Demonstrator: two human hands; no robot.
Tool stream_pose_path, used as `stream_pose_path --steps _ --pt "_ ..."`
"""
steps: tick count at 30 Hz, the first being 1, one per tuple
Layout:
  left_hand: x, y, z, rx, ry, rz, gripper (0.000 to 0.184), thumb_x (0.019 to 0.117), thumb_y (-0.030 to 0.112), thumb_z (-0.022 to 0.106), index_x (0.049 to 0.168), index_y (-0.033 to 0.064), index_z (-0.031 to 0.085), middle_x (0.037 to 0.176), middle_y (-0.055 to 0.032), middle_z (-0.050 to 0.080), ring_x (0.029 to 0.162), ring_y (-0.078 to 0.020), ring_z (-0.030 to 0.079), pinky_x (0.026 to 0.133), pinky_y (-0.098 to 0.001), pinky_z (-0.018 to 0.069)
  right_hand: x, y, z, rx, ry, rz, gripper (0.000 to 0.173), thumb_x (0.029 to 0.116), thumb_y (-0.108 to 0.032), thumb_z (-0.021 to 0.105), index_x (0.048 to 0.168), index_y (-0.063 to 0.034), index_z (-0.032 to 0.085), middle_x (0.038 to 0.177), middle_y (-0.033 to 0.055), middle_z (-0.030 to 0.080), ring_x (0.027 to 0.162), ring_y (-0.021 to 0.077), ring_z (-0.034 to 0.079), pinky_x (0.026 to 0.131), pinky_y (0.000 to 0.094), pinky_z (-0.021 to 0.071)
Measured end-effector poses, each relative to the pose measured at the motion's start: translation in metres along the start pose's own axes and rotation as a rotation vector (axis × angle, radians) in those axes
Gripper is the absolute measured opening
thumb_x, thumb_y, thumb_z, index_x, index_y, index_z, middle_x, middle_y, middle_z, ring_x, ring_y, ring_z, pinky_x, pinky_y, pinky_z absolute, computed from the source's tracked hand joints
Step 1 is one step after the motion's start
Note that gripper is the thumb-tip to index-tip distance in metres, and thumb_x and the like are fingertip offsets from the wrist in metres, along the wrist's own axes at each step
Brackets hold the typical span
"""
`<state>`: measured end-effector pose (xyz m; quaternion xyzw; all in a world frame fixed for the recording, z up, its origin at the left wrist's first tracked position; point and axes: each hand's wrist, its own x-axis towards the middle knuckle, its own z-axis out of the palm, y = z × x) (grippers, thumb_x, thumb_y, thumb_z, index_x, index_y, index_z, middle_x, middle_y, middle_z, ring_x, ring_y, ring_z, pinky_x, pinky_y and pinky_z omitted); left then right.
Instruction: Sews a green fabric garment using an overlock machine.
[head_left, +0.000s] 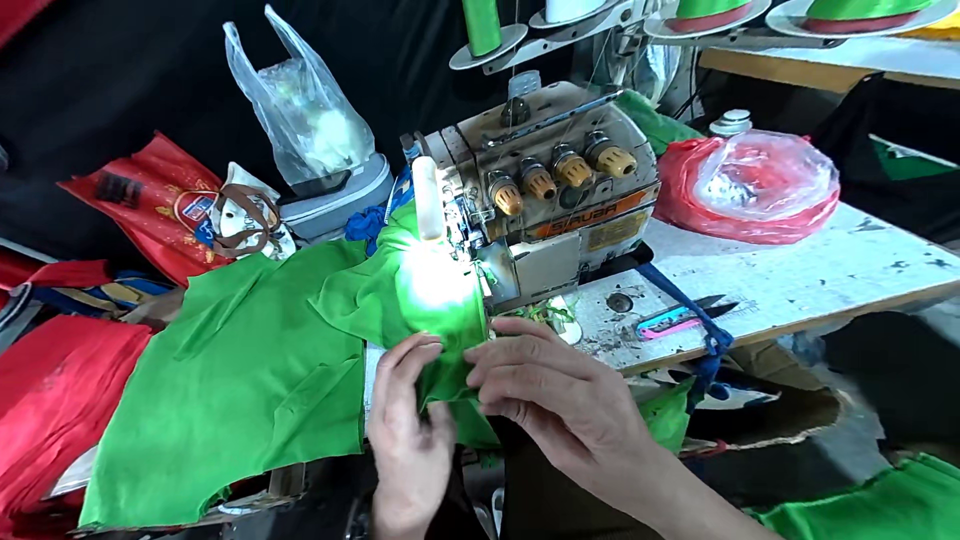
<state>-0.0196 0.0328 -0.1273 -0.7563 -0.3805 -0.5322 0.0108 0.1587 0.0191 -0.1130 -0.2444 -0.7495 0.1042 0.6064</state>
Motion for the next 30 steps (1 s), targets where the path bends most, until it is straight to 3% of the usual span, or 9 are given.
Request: stream_pose_path --steps 4,7,10,15,18,21,25,28,30 --pt "0.015 -0.012 -0.015 -0.036 -0.081 0.125 0.010 0.0924 0.006 0.058 0.096 0.0115 0.066 0.100 0.0026 0.065 0.101 -0.0010 0.063 0.089 -0.0148 0.0527 -0.012 0.003 -0.003 0.044 0.035 0.067 0.014 0.1036 -0.021 0.060 0.097 -0.0095 0.066 0.102 -0.0019 0.073 0.114 0.0087 0.067 0.114 0.0345 0.0464" --pt "0.020 -0.014 -0.012 0.021 -0.228 0.131 0.025 0.0865 0.016 0.062 0.111 0.0125 0.065 0.112 -0.0024 0.062 0.107 -0.0090 0.058 0.092 -0.0212 0.0486 -0.012 -0.001 -0.001 0.022 0.076 0.090 0.013 0.1033 -0.023 0.060 0.098 -0.0122 0.066 0.110 -0.0030 0.070 0.123 0.0097 0.061 0.118 0.0385 0.0416" --pt "0.029 -0.019 -0.005 0.129 -0.277 0.163 0.039 0.0823 0.021 0.073 0.119 0.0097 0.068 0.120 -0.0075 0.066 0.109 -0.0181 0.062 0.092 -0.0316 0.0515 -0.010 0.000 0.005 0.000 0.080 0.058 0.012 0.1030 -0.020 0.061 0.097 -0.0109 0.067 0.104 -0.0018 0.070 0.116 0.0084 0.064 0.117 0.0397 0.0418" --pt "0.046 -0.025 -0.001 0.227 -0.230 0.218 0.022 0.0888 0.002 0.060 0.101 0.0073 0.078 0.103 -0.0062 0.075 0.094 -0.0163 0.069 0.083 -0.0285 0.0558 -0.007 0.001 0.014 -0.073 0.064 0.019 0.012 0.1036 -0.019 0.060 0.100 -0.0104 0.068 0.107 -0.0004 0.069 0.120 0.0093 0.062 0.119 0.0422 0.0389" --pt "0.049 -0.027 0.000 0.228 -0.185 0.190 0.019 0.0870 0.004 0.061 0.096 0.0063 0.077 0.094 -0.0050 0.074 0.089 -0.0139 0.068 0.080 -0.0250 0.0543 -0.003 0.004 0.019 -0.056 0.058 0.000 0.013 0.1042 -0.017 0.058 0.100 -0.0079 0.067 0.109 0.0015 0.070 0.123 0.0114 0.062 0.120 0.0433 0.0389" --pt "0.048 -0.028 0.003 0.242 -0.174 0.172 0.015 0.0860 0.007 0.061 0.090 0.0046 0.075 0.078 -0.0029 0.065 0.075 -0.0109 0.062 0.068 -0.0229 0.0507 0.000 0.006 0.020 -0.038 0.056 0.003 0.014 0.1045 -0.016 0.057 0.099 -0.0062 0.066 0.108 0.0034 0.071 0.123 0.0137 0.062 0.119 0.0417 0.0401" --pt "0.049 -0.023 0.010 0.258 -0.205 0.172 0.011 0.0843 0.007 0.059 0.079 0.0051 0.069 0.072 -0.0034 0.059 0.072 -0.0158 0.058 0.070 -0.0311 0.0467 0.005 0.005 0.018 -0.046 0.085 0.015 0.006 0.1028 -0.012 0.058 0.102 -0.0070 0.062 0.100 0.0022 0.069 0.112 0.0120 0.067 0.116 0.0411 0.0440" --pt "0.049 -0.023 0.012 0.241 -0.251 0.154 0.009 0.0831 0.013 0.062 0.087 0.0080 0.070 0.077 -0.0018 0.063 0.072 -0.0140 0.061 0.067 -0.0320 0.0475 0.005 0.005 0.016 -0.029 0.095 0.033 0.008 0.1022 -0.012 0.059 0.103 -0.0067 0.065 0.102 0.0018 0.067 0.109 0.0109 0.066 0.114 0.0407 0.0441" --pt "0.048 -0.023 0.010 0.195 -0.230 0.188 0.025 0.0836 0.026 0.069 0.101 0.0084 0.073 0.081 -0.0013 0.062 0.072 -0.0119 0.058 0.065 -0.0289 0.0453 0.004 0.006 0.015 -0.003 0.127 0.051 0.009 0.1028 -0.015 0.059 0.100 -0.0075 0.064 0.100 0.0011 0.067 0.107 0.0101 0.065 0.109 0.0349 0.0471"
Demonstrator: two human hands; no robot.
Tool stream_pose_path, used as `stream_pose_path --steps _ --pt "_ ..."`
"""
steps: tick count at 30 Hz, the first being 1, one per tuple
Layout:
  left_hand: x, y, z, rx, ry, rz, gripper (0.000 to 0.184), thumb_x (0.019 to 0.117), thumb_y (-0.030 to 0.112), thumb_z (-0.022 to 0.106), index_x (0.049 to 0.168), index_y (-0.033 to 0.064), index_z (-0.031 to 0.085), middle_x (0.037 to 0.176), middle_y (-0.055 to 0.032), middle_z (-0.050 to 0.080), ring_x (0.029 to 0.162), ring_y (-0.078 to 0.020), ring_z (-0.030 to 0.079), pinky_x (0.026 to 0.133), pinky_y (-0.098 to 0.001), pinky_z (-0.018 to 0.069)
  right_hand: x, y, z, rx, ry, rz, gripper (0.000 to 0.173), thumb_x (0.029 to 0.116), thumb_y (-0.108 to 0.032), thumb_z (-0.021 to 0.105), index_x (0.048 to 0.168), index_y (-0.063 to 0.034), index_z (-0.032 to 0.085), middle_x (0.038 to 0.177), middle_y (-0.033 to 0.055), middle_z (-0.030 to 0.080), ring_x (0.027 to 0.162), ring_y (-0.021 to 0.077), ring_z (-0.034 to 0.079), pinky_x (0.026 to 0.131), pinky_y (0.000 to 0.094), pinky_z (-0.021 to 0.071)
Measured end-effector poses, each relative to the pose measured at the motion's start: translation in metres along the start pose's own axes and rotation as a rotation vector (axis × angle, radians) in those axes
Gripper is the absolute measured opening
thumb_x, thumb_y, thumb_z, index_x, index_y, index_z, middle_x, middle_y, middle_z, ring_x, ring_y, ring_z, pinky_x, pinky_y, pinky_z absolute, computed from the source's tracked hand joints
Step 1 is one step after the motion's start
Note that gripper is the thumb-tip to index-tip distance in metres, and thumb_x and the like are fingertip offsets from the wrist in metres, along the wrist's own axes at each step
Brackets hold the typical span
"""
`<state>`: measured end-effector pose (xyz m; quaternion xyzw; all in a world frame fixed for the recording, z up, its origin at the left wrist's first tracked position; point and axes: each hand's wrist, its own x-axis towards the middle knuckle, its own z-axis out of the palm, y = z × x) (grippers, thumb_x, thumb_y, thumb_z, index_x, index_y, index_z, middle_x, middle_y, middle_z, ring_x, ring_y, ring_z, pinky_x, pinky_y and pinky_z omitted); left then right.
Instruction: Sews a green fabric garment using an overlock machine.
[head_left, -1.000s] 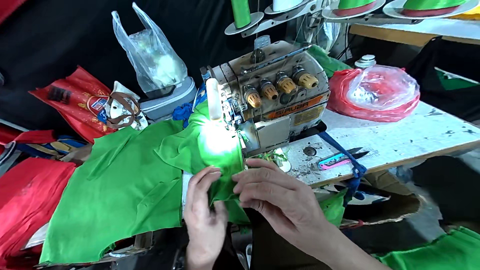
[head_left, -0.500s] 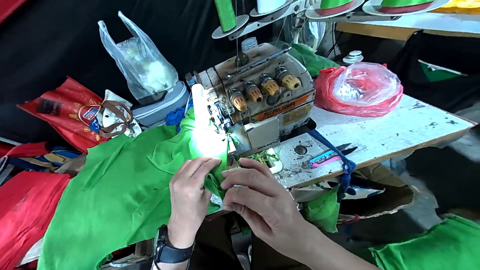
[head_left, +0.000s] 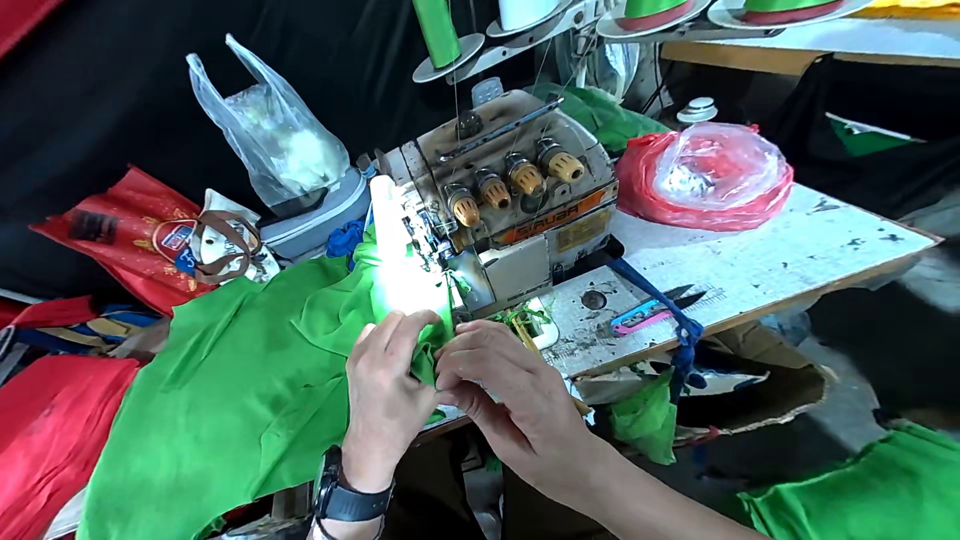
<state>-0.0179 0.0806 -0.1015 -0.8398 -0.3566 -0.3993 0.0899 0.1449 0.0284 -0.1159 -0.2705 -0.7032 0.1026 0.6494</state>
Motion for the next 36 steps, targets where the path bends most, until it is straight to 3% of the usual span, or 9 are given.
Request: stream_pose_path --steps 2,5,14,17,21,24,27,31,36 --pt "-0.003 0.002 -0.006 -0.027 0.055 0.081 0.035 0.0864 0.037 0.072 0.109 0.0098 0.071 0.093 -0.0028 0.059 0.084 -0.0103 0.056 0.074 -0.0226 0.0460 0.000 0.001 -0.002 0.021 0.036 0.016 0.010 0.1028 -0.016 0.060 0.099 -0.0085 0.064 0.099 0.0007 0.067 0.107 0.0108 0.064 0.101 0.0297 0.0508" --pt "-0.009 0.007 -0.013 -0.029 0.119 0.184 0.024 0.0935 0.033 0.071 0.105 0.0125 0.066 0.103 -0.0020 0.058 0.096 -0.0079 0.056 0.085 -0.0176 0.0457 0.003 0.001 -0.004 0.015 0.055 0.006 0.009 0.1022 -0.016 0.061 0.100 -0.0089 0.065 0.099 0.0010 0.066 0.105 0.0101 0.063 0.097 0.0274 0.0509" --pt "-0.012 0.005 -0.024 -0.112 0.114 0.189 0.025 0.1049 0.032 0.056 0.095 0.0114 0.067 0.074 0.0002 0.057 0.072 -0.0049 0.055 0.073 -0.0174 0.0444 0.007 0.003 -0.004 0.110 -0.016 0.018 0.014 0.1031 -0.023 0.060 0.100 -0.0103 0.066 0.101 0.0010 0.060 0.103 0.0070 0.059 0.090 0.0207 0.0512" --pt "-0.011 -0.002 -0.025 -0.166 0.153 0.107 0.021 0.1045 0.026 0.056 0.102 0.0123 0.071 0.078 0.0013 0.058 0.074 -0.0020 0.057 0.072 -0.0150 0.0468 0.016 0.023 -0.016 0.061 -0.031 0.101 0.014 0.1012 -0.015 0.061 0.103 -0.0048 0.070 0.102 0.0031 0.070 0.099 0.0068 0.067 0.088 0.0220 0.0562" --pt "0.006 -0.013 -0.033 -0.282 0.253 -0.064 0.017 0.1028 0.025 0.062 0.103 0.0118 0.073 0.097 0.0103 0.061 0.093 0.0060 0.057 0.082 -0.0114 0.0482 0.035 0.064 -0.017 -0.305 -0.097 0.228 0.019 0.0945 -0.007 0.064 0.111 -0.0042 0.072 0.095 0.0073 0.069 0.078 0.0145 0.067 0.070 0.0296 0.0578" --pt "0.018 -0.018 -0.034 -0.328 0.270 -0.076 0.015 0.1016 0.018 0.062 0.102 0.0083 0.073 0.109 0.0084 0.063 0.105 0.0030 0.058 0.091 -0.0142 0.0491 0.050 0.070 -0.004 -0.474 -0.213 0.269 0.019 0.0892 -0.011 0.070 0.107 -0.0036 0.073 0.087 0.0098 0.066 0.069 0.0232 0.064 0.058 0.0399 0.0531" --pt "0.023 -0.020 -0.035 -0.334 0.267 -0.069 0.015 0.1020 0.015 0.061 0.102 0.0045 0.073 0.110 0.0064 0.067 0.106 0.0020 0.061 0.092 -0.0163 0.0510 0.055 0.074 0.002 -0.529 -0.271 0.212 0.013 0.0915 -0.010 0.067 0.098 -0.0022 0.075 0.087 0.0125 0.068 0.069 0.0271 0.067 0.057 0.0440 0.0535" --pt "0.017 -0.021 -0.034 -0.337 0.271 -0.114 0.015 0.1031 0.016 0.060 0.101 0.0079 0.072 0.102 0.0105 0.068 0.097 0.0044 0.062 0.086 -0.0148 0.0522 0.046 0.086 -0.019 -0.444 -0.177 0.193 0.012 0.0955 -0.007 0.064 0.097 -0.0046 0.076 0.089 0.0104 0.071 0.076 0.0241 0.071 0.066 0.0436 0.0586" --pt "0.010 -0.014 -0.031 -0.344 0.260 -0.082 0.014 0.1027 0.018 0.061 0.103 0.0099 0.072 0.104 0.0095 0.067 0.099 0.0030 0.063 0.086 -0.0148 0.0527 0.025 0.074 -0.041 -0.667 -0.036 0.313 0.025 0.0959 -0.004 0.065 0.120 -0.0015 0.070 0.094 0.0164 0.070 0.077 0.0331 0.069 0.065 0.0486 0.0568"
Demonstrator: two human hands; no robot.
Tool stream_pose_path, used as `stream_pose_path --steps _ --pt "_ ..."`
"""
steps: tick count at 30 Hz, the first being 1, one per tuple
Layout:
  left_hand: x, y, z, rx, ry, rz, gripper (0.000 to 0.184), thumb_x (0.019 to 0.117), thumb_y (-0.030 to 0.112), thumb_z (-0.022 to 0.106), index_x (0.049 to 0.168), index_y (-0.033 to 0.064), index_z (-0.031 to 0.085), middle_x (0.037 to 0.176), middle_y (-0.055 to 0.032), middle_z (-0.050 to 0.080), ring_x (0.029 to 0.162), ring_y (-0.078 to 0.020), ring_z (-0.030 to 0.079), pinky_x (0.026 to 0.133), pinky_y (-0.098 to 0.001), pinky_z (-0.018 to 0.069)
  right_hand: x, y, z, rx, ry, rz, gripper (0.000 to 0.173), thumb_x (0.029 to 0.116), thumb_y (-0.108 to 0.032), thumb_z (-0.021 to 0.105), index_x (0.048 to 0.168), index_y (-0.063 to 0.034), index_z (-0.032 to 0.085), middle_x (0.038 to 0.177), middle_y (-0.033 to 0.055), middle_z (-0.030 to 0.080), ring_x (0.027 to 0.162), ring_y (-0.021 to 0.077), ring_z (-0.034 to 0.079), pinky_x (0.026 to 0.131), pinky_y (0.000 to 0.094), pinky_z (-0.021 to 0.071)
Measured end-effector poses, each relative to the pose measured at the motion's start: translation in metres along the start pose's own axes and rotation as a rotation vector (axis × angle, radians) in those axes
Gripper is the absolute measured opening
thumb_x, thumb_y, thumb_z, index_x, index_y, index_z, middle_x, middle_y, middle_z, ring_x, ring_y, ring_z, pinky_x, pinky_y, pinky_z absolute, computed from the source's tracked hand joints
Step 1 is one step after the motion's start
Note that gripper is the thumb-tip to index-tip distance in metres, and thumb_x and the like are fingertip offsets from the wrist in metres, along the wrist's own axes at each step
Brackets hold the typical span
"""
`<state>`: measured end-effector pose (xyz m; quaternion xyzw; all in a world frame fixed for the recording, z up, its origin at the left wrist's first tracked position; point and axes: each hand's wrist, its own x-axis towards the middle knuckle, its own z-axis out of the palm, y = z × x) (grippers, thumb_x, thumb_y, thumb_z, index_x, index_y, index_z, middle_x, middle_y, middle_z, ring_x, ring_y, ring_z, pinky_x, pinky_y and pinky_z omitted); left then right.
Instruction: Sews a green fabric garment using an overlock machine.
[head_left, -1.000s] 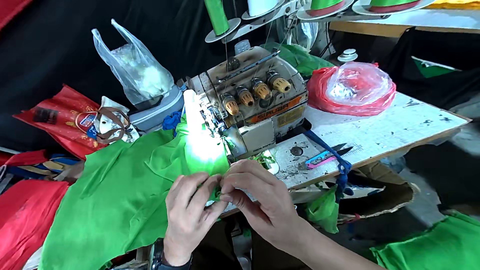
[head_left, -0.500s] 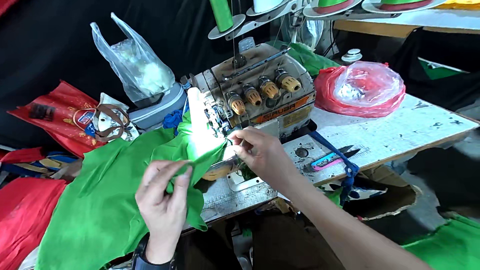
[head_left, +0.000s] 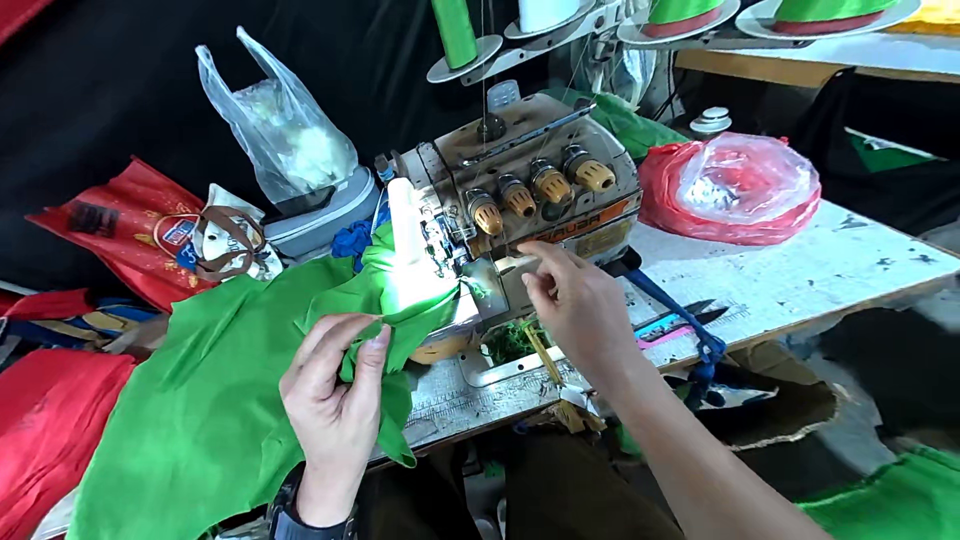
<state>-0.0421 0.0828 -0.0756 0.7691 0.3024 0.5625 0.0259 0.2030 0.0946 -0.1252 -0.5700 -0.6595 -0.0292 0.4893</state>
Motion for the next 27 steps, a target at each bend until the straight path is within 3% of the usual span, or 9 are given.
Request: stream_pose_path --steps 2,4,7,9,13,17,22,27 --pt "0.000 0.005 0.003 -0.002 -0.029 0.039 0.013 0.1017 0.019 0.063 0.103 0.0096 0.072 0.104 0.0081 0.066 0.099 0.0026 0.062 0.085 -0.0141 0.0525 -0.010 -0.013 -0.003 0.076 -0.005 -0.061 0.022 0.0935 -0.004 0.067 0.115 -0.0018 0.071 0.104 0.0164 0.070 0.093 0.0330 0.070 0.076 0.0478 0.0593" --pt "-0.001 0.010 0.006 -0.010 -0.061 0.058 0.013 0.1003 0.019 0.064 0.103 0.0094 0.072 0.103 0.0069 0.065 0.098 0.0023 0.062 0.084 -0.0132 0.0526 -0.017 -0.028 0.001 0.242 0.026 -0.207 0.016 0.0950 -0.012 0.068 0.109 -0.0051 0.072 0.108 0.0113 0.068 0.102 0.0241 0.067 0.087 0.0388 0.0577" --pt "-0.002 0.014 0.008 -0.012 -0.083 0.060 0.010 0.0973 0.017 0.066 0.100 0.0090 0.072 0.100 0.0057 0.064 0.095 0.0023 0.061 0.082 -0.0117 0.0521 -0.014 -0.045 0.005 0.383 0.007 -0.325 0.025 0.0972 -0.017 0.067 0.119 -0.0061 0.070 0.119 0.0093 0.067 0.114 0.0201 0.064 0.099 0.0342 0.0537" --pt "-0.001 0.014 0.008 -0.015 -0.079 0.072 0.010 0.0967 0.015 0.067 0.100 0.0074 0.073 0.099 0.0048 0.064 0.094 0.0020 0.061 0.082 -0.0117 0.0521 -0.001 -0.043 0.012 0.379 -0.052 -0.338 0.031 0.0921 -0.006 0.070 0.123 -0.0029 0.068 0.121 0.0135 0.068 0.114 0.0263 0.066 0.098 0.0397 0.0546" --pt "0.011 0.012 0.006 0.011 -0.076 0.095 0.014 0.0984 0.016 0.066 0.100 0.0038 0.073 0.099 0.0024 0.065 0.095 0.0016 0.061 0.083 -0.0120 0.0515 0.029 -0.019 0.034 0.323 -0.117 -0.412 0.020 0.0839 0.003 0.071 0.104 0.0007 0.073 0.104 0.0163 0.068 0.102 0.0316 0.065 0.087 0.0411 0.0561" --pt "0.020 0.008 0.005 0.044 -0.069 0.098 0.016 0.0996 0.014 0.065 0.098 -0.0010 0.072 0.098 -0.0014 0.065 0.093 0.0002 0.061 0.082 -0.0128 0.0515 0.039 -0.010 0.040 0.328 -0.158 -0.526 0.010 0.0853 0.004 0.070 0.095 0.0006 0.071 0.101 0.0157 0.069 0.102 0.0295 0.066 0.091 0.0388 0.0546" --pt "0.014 0.010 0.007 0.017 -0.065 0.028 0.016 0.1001 0.016 0.064 0.100 0.0022 0.073 0.089 0.0038 0.054 0.082 0.0026 0.052 0.072 -0.0090 0.0441 0.039 -0.005 0.034 0.359 -0.188 -0.576 0.013 0.0842 0.008 0.067 0.095 0.0015 0.072 0.100 0.0151 0.071 0.103 0.0277 0.067 0.094 0.0350 0.0536" --pt "0.009 0.012 0.005 -0.044 -0.095 -0.027 0.015 0.1018 0.019 0.063 0.100 0.0072 0.072 0.095 0.0064 0.061 0.091 0.0017 0.059 0.081 -0.0131 0.0501 0.039 -0.003 0.031 0.388 -0.213 -0.601 0.019 0.0908 0.009 0.062 0.099 -0.0003 0.076 0.102 0.0133 0.073 0.104 0.0250 0.068 0.095 0.0339 0.0543"
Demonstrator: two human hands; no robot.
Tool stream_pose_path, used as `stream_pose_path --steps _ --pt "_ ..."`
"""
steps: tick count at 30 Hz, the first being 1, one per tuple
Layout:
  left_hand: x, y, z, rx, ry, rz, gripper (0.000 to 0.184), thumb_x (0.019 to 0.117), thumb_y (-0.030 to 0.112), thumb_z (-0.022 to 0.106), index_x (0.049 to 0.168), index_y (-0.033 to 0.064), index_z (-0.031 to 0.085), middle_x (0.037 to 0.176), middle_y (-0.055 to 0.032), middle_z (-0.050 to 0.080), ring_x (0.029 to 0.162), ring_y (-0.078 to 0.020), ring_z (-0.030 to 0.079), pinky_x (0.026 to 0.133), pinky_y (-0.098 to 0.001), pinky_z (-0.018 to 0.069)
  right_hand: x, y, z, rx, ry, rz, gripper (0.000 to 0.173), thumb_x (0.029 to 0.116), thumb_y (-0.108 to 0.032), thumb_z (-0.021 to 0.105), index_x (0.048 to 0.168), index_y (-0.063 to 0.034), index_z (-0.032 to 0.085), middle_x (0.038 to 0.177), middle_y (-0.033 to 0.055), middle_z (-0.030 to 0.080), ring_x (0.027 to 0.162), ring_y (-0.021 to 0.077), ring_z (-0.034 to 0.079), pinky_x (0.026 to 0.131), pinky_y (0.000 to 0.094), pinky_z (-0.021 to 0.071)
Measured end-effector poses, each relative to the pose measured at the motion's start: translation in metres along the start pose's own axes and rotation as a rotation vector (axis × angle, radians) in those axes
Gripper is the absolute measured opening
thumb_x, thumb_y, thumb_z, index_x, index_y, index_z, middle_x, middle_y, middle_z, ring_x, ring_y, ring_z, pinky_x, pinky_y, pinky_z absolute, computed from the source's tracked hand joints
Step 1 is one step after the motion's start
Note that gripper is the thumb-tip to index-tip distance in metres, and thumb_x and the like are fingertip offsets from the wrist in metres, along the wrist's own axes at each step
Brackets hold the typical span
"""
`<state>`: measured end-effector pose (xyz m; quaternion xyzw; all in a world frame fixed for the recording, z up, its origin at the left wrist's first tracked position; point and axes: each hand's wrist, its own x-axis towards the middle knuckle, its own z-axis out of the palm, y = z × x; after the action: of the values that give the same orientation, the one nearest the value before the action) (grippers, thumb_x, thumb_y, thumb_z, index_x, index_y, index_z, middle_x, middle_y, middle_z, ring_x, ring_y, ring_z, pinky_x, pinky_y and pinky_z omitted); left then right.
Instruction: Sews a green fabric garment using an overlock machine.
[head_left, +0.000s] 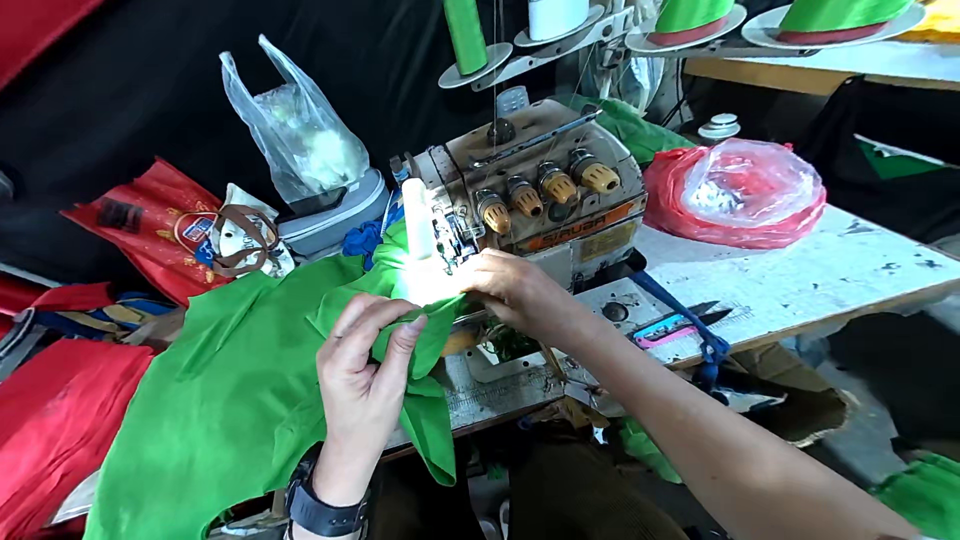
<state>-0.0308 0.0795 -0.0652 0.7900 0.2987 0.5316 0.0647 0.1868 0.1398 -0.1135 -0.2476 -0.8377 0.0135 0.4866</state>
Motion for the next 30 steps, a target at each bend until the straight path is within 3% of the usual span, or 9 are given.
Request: stream_pose_path --steps 9,14,19,22,27,30 --pt "-0.011 0.011 0.001 -0.057 -0.001 -0.038 0.014 0.1022 0.018 0.061 0.104 0.0122 0.073 0.095 0.0082 0.060 0.088 0.0014 0.059 0.077 -0.0125 0.0508 0.004 -0.003 0.004 0.072 -0.004 0.022 0.020 0.0890 0.004 0.066 0.106 -0.0025 0.075 0.103 0.0121 0.073 0.104 0.0264 0.068 0.095 0.0389 0.0531" --pt "-0.016 0.008 0.010 -0.071 0.057 -0.061 0.012 0.1024 0.018 0.060 0.103 0.0139 0.072 0.094 0.0097 0.060 0.088 0.0030 0.058 0.078 -0.0114 0.0505 0.003 -0.009 0.001 0.185 -0.015 0.008 0.014 0.0941 0.001 0.062 0.099 -0.0010 0.075 0.097 0.0113 0.073 0.097 0.0193 0.070 0.091 0.0316 0.0551" --pt "-0.017 0.008 0.007 -0.048 0.031 -0.062 0.012 0.1007 0.017 0.062 0.103 0.0101 0.072 0.106 0.0057 0.064 0.099 -0.0010 0.062 0.085 -0.0157 0.0538 -0.005 -0.012 -0.004 0.168 -0.059 0.043 0.022 0.0932 0.009 0.059 0.104 -0.0010 0.074 0.102 0.0113 0.074 0.102 0.0201 0.070 0.095 0.0333 0.0554" --pt "-0.024 0.013 0.012 -0.093 -0.004 -0.101 0.011 0.1014 0.018 0.061 0.103 0.0128 0.071 0.104 0.0070 0.066 0.096 -0.0005 0.063 0.082 -0.0161 0.0552 -0.014 -0.017 -0.006 0.155 -0.039 0.024 0.021 0.0926 0.009 0.058 0.102 -0.0008 0.074 0.103 0.0104 0.074 0.106 0.0207 0.069 0.100 0.0326 0.0535" --pt "-0.048 0.010 0.026 -0.137 -0.026 -0.114 0.012 0.1004 0.021 0.064 0.104 0.0137 0.073 0.106 0.0048 0.068 0.097 -0.0027 0.066 0.082 -0.0185 0.0581 -0.040 -0.023 -0.001 0.137 -0.021 0.000 0.013 0.0942 -0.003 0.063 0.101 -0.0047 0.074 0.112 0.0068 0.073 0.114 0.0181 0.066 0.106 0.0334 0.0499" --pt "-0.060 0.009 0.031 -0.132 -0.015 -0.093 0.011 0.0980 0.021 0.067 0.102 0.0133 0.073 0.101 0.0050 0.066 0.092 -0.0001 0.064 0.080 -0.0159 0.0572 -0.046 -0.044 0.000 0.189 0.027 0.022 0.008 0.0959 -0.010 0.067 0.098 -0.0049 0.073 0.108 0.0058 0.073 0.119 0.0190 0.065 0.114 0.0377 0.0455"
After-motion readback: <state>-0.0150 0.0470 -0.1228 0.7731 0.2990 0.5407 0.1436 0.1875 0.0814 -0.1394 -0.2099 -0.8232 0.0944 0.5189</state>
